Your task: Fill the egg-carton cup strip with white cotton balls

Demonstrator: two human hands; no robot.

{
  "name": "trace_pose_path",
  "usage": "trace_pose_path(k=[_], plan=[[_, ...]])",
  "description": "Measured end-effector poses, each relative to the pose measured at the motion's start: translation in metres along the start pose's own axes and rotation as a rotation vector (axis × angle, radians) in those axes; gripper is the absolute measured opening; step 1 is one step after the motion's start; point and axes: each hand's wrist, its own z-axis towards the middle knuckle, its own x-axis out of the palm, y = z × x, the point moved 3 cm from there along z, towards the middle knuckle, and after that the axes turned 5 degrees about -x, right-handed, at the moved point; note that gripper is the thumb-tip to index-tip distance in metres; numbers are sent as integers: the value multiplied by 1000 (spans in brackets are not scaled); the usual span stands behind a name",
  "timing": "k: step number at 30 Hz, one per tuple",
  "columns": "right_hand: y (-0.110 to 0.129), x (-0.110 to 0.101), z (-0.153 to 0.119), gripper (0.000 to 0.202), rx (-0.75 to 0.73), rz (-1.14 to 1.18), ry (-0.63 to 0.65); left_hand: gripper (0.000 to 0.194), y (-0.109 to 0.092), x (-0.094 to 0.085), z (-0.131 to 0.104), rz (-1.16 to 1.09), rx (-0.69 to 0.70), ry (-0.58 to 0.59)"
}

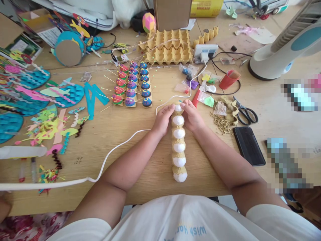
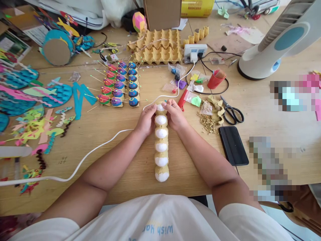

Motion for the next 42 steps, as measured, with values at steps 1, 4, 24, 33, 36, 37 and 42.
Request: trace_pose_path(k=[1,4,24,33,36,37,42], plan=[[0,0,0,67,4,-4,1,52,1,0,0,-2,0,2],[0,0,1,69,16,-5,4,57,1,1,1,-5,-8,21],[2,3,-2,67,-25,16,37,65,-1,-1,2,54,19,-52],[-3,-3,1,64,-23,17,24,58,0,-6,4,62,37,-47],[-1,-5,3,67,-27,17,4,63,0,-8,6,92,53,-56],[0,-5,3,67,-36,4,-5,62,0,-10,7,114,63,-59],[6,-6,2,69,-95,-121,-38,58,-6,-14,7,225,110,-99]])
